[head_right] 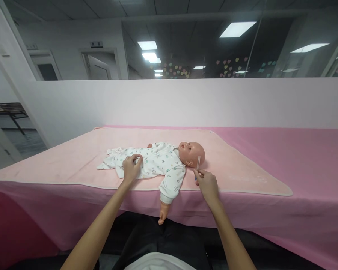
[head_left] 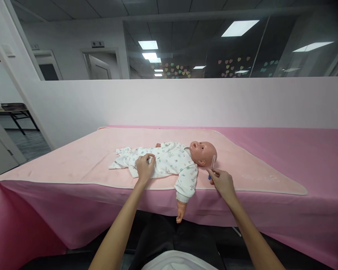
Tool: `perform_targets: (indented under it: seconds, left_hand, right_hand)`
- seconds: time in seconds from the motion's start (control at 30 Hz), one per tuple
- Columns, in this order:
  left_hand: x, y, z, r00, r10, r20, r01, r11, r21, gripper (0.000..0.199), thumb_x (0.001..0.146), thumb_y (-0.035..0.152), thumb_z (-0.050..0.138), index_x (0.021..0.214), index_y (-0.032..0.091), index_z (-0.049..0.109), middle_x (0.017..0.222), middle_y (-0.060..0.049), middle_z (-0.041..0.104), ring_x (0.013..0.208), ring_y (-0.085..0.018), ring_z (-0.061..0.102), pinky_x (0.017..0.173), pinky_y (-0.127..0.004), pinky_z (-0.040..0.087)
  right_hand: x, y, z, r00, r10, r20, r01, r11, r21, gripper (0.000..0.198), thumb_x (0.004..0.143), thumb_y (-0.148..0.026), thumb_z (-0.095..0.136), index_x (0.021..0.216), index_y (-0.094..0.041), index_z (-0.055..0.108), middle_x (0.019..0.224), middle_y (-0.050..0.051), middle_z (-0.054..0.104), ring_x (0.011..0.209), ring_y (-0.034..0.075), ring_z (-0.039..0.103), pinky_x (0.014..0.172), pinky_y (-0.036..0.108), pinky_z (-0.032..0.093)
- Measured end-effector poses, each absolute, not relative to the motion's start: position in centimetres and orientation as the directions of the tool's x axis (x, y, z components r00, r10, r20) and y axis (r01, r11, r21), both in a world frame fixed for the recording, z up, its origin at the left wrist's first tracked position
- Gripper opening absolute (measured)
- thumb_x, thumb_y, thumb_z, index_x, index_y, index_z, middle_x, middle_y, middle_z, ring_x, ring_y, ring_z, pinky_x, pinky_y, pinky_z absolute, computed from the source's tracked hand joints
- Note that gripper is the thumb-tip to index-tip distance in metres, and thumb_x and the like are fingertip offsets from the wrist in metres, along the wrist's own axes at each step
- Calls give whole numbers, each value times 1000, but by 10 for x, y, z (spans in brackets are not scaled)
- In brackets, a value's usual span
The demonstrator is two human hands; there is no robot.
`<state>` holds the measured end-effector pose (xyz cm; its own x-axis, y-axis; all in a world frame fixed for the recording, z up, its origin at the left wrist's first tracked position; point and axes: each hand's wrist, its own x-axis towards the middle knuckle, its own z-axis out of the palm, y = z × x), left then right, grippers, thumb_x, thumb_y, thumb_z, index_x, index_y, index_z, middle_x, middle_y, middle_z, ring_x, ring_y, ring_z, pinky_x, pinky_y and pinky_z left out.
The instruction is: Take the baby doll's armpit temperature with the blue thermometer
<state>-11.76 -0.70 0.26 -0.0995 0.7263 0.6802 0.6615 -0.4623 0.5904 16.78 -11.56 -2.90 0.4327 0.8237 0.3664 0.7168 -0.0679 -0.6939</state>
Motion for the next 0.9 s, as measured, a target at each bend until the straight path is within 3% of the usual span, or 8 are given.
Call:
perform_targets:
  seconds: [0.33, 0.6, 0.67, 0.77, 0.9]
  left_hand:
    - [-118, -6, 2, -96, 728, 679, 662, -462, 590, 14, 75, 28, 52, 78, 24, 65, 64, 0, 59, 80, -20, 53, 72, -31, 36]
    - [-118, -6, 2, -95, 722, 685, 654, -474, 590, 14, 74, 28, 52, 77, 24, 65, 64, 0, 59, 77, -20, 53, 72, -31, 36]
    - [-118, -6, 2, -96, 723, 685, 655, -472, 590, 14, 74, 28, 52, 77, 24, 65, 65, 0, 59, 78, -20, 53, 73, -31, 36]
    - [-118, -6, 2, -102, 731, 674, 657, -460, 598, 14, 75, 28, 52, 77, 24, 65, 66, 0, 59, 79, -20, 53, 74, -32, 36]
    - [-118, -7, 1, -99, 732, 674, 659, -459, 596, 14, 75, 28, 52, 77, 24, 65, 66, 0, 59, 78, -19, 53, 76, -32, 36]
  right_hand:
    - [166, -115, -30, 438, 830, 345, 698, -72, -712, 44, 78, -53, 41, 65, -17, 63, 44, 3, 57, 39, 14, 50, 47, 23, 32]
    - [166, -116, -29, 444, 841, 309, 687, -98, -720, 36, 76, -47, 47, 63, -17, 62, 47, 4, 58, 49, 16, 56, 48, 23, 35]
    - [165, -116, -24, 422, 876, 235, 606, -79, -792, 32, 73, -45, 52, 65, -16, 62, 48, 3, 58, 46, 14, 54, 45, 23, 35]
    - [163, -117, -6, 334, 938, 92, 358, -36, -933, 31, 67, -45, 61, 76, -14, 63, 55, 2, 60, 40, 11, 49, 37, 21, 34]
    - [157, -116, 47, 258, 957, 132, 180, 86, -980, 37, 63, -42, 69, 84, -13, 64, 64, 6, 65, 49, 11, 57, 38, 19, 41]
